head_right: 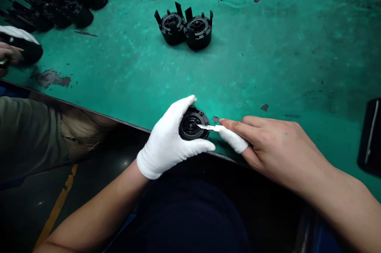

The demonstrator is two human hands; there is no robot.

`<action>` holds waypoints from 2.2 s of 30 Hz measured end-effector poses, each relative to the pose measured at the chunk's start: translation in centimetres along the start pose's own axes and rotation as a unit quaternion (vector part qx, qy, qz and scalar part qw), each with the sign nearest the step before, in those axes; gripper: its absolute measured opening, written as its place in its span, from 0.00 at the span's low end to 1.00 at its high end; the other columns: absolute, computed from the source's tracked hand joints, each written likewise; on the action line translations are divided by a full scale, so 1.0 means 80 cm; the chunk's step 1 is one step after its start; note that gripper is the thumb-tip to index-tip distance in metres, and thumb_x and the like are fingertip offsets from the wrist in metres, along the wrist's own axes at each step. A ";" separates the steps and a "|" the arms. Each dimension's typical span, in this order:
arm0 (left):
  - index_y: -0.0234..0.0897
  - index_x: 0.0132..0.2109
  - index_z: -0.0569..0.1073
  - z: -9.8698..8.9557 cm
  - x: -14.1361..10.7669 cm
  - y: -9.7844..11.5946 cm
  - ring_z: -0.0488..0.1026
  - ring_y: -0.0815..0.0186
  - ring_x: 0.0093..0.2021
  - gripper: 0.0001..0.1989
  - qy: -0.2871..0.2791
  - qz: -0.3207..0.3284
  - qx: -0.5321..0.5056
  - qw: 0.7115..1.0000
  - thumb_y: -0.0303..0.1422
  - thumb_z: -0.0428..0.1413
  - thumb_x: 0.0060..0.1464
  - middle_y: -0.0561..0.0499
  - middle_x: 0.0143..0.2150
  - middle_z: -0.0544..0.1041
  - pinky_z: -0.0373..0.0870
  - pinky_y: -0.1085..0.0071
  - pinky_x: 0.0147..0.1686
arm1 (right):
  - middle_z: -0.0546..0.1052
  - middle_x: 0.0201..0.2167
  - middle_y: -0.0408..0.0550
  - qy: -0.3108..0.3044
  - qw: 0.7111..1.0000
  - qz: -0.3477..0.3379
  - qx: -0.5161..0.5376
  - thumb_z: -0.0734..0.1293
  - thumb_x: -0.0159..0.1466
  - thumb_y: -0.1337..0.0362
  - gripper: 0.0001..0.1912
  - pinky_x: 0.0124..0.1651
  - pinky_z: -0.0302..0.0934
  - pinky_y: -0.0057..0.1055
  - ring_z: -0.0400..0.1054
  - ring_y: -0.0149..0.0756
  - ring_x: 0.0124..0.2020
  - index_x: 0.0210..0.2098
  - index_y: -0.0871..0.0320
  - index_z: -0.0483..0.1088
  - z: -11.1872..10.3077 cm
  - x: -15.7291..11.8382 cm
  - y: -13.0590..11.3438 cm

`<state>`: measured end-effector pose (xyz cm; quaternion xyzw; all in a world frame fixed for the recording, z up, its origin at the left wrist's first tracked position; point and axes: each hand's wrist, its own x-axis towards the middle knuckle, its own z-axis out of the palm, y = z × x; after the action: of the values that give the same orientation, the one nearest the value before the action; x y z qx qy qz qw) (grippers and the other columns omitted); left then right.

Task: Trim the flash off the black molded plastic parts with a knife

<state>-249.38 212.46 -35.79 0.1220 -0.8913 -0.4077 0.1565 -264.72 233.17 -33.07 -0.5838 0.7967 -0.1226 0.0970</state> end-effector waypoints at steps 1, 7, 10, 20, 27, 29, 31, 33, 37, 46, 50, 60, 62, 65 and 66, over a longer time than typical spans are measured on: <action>0.34 0.66 0.62 0.000 0.000 0.000 0.68 0.49 0.65 0.52 0.001 0.000 -0.006 1.000 0.58 0.69 0.42 0.35 0.65 0.69 0.65 0.53 0.67 | 0.82 0.38 0.43 -0.001 1.000 0.001 -0.001 0.58 0.72 0.55 0.21 0.27 0.60 0.35 0.75 0.39 0.30 0.62 0.41 0.70 0.000 0.000 -0.001; 0.36 0.66 0.63 0.002 -0.001 0.000 0.68 0.48 0.65 0.50 0.004 -0.010 -0.028 1.000 0.56 0.70 0.43 0.37 0.65 0.69 0.66 0.52 0.67 | 0.82 0.39 0.44 -0.004 1.000 0.013 -0.003 0.56 0.72 0.55 0.23 0.27 0.60 0.35 0.75 0.41 0.30 0.64 0.41 0.69 0.000 -0.002 -0.006; 0.37 0.66 0.63 0.002 -0.001 0.000 0.68 0.48 0.65 0.49 0.006 -0.011 -0.028 1.000 0.56 0.69 0.44 0.37 0.64 0.70 0.66 0.51 0.66 | 0.81 0.38 0.45 -0.003 1.000 0.021 0.001 0.57 0.72 0.55 0.23 0.27 0.60 0.36 0.75 0.42 0.30 0.63 0.42 0.70 0.000 -0.003 -0.008; 0.34 0.65 0.64 0.006 -0.002 -0.005 0.69 0.51 0.65 0.47 0.023 0.006 -0.037 0.999 0.55 0.69 0.45 0.37 0.64 0.71 0.67 0.54 0.66 | 0.79 0.33 0.44 0.004 1.000 0.019 0.018 0.58 0.72 0.56 0.22 0.30 0.61 0.34 0.73 0.39 0.28 0.64 0.41 0.68 0.002 -0.004 -0.012; 0.35 0.65 0.64 0.007 -0.003 -0.006 0.69 0.50 0.64 0.46 0.026 0.007 -0.034 0.999 0.56 0.68 0.46 0.37 0.64 0.71 0.67 0.53 0.66 | 0.79 0.34 0.44 0.013 0.999 0.019 -0.028 0.57 0.73 0.57 0.22 0.26 0.57 0.34 0.74 0.39 0.29 0.63 0.44 0.69 0.003 -0.006 -0.018; 0.35 0.65 0.64 0.007 -0.003 -0.006 0.70 0.51 0.64 0.47 0.029 0.008 -0.035 0.999 0.55 0.68 0.46 0.38 0.63 0.71 0.67 0.54 0.66 | 0.78 0.31 0.44 0.020 0.999 0.022 -0.045 0.57 0.73 0.57 0.21 0.25 0.55 0.34 0.74 0.39 0.28 0.62 0.46 0.69 0.003 -0.007 -0.022; 0.36 0.65 0.64 0.008 -0.003 -0.007 0.71 0.50 0.63 0.47 0.029 0.000 -0.036 0.999 0.56 0.68 0.45 0.38 0.63 0.72 0.68 0.54 0.65 | 0.78 0.30 0.45 0.022 0.998 0.033 -0.058 0.56 0.73 0.56 0.21 0.25 0.54 0.34 0.74 0.39 0.28 0.62 0.47 0.70 0.003 -0.008 -0.026; 0.38 0.65 0.64 0.009 -0.004 -0.007 0.72 0.50 0.62 0.49 0.032 -0.011 -0.036 0.999 0.58 0.68 0.43 0.39 0.62 0.73 0.70 0.53 0.63 | 0.78 0.31 0.45 0.020 0.997 0.047 -0.062 0.56 0.73 0.55 0.22 0.25 0.53 0.34 0.74 0.39 0.28 0.61 0.47 0.70 0.004 -0.008 -0.031; 0.38 0.64 0.66 0.011 -0.005 -0.007 0.74 0.50 0.60 0.50 0.046 -0.013 -0.034 0.998 0.61 0.66 0.40 0.39 0.60 0.75 0.71 0.54 0.62 | 0.80 0.34 0.44 0.009 0.994 0.077 -0.071 0.55 0.73 0.53 0.22 0.24 0.53 0.35 0.76 0.41 0.31 0.61 0.44 0.71 0.003 -0.007 -0.039; 0.35 0.63 0.67 0.014 -0.005 -0.011 0.75 0.52 0.59 0.50 0.062 0.004 -0.028 0.998 0.60 0.67 0.40 0.39 0.58 0.76 0.71 0.59 0.61 | 0.81 0.40 0.43 0.002 0.986 0.132 -0.105 0.62 0.69 0.59 0.21 0.23 0.53 0.33 0.78 0.43 0.36 0.60 0.41 0.71 0.003 -0.013 -0.061; 0.36 0.63 0.67 0.015 -0.007 -0.009 0.74 0.51 0.60 0.49 0.065 -0.003 -0.028 0.997 0.60 0.67 0.41 0.39 0.59 0.75 0.70 0.57 0.62 | 0.82 0.37 0.46 0.022 0.981 0.151 -0.120 0.63 0.68 0.60 0.21 0.23 0.55 0.33 0.78 0.44 0.36 0.60 0.45 0.72 0.009 -0.017 -0.075; 0.38 0.65 0.67 -0.012 0.024 -0.023 0.73 0.51 0.62 0.50 -0.087 0.081 -0.035 0.992 0.56 0.70 0.39 0.41 0.62 0.75 0.68 0.57 0.65 | 0.80 0.55 0.43 0.090 0.980 0.162 0.076 0.62 0.73 0.57 0.16 0.51 0.70 0.34 0.76 0.42 0.53 0.57 0.47 0.73 -0.006 -0.032 -0.059; 0.39 0.66 0.66 -0.029 0.042 -0.029 0.70 0.51 0.65 0.51 -0.172 0.142 -0.045 0.974 0.55 0.71 0.39 0.42 0.64 0.72 0.66 0.57 0.66 | 0.80 0.55 0.43 0.047 0.987 0.132 0.078 0.61 0.73 0.58 0.16 0.49 0.70 0.34 0.76 0.41 0.52 0.57 0.46 0.73 -0.011 -0.032 -0.048; 0.41 0.71 0.59 -0.047 0.049 -0.032 0.59 0.48 0.71 0.58 -0.174 0.160 -0.057 0.970 0.57 0.71 0.37 0.41 0.72 0.62 0.58 0.52 0.71 | 0.81 0.51 0.44 -0.002 0.993 0.090 0.079 0.59 0.73 0.59 0.18 0.44 0.69 0.34 0.77 0.40 0.48 0.59 0.46 0.71 -0.012 -0.025 -0.040; 0.40 0.72 0.57 -0.050 0.044 -0.031 0.57 0.47 0.73 0.60 -0.160 0.153 -0.058 0.974 0.58 0.70 0.36 0.40 0.73 0.59 0.56 0.50 0.71 | 0.81 0.49 0.44 -0.013 0.994 0.080 0.077 0.59 0.73 0.59 0.18 0.42 0.69 0.35 0.78 0.40 0.45 0.60 0.45 0.71 -0.010 -0.021 -0.040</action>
<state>-250.91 206.92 -34.61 -0.0915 -0.8875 -0.4447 0.0793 -261.56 233.95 -31.29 -0.5105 0.8276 -0.1682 0.1617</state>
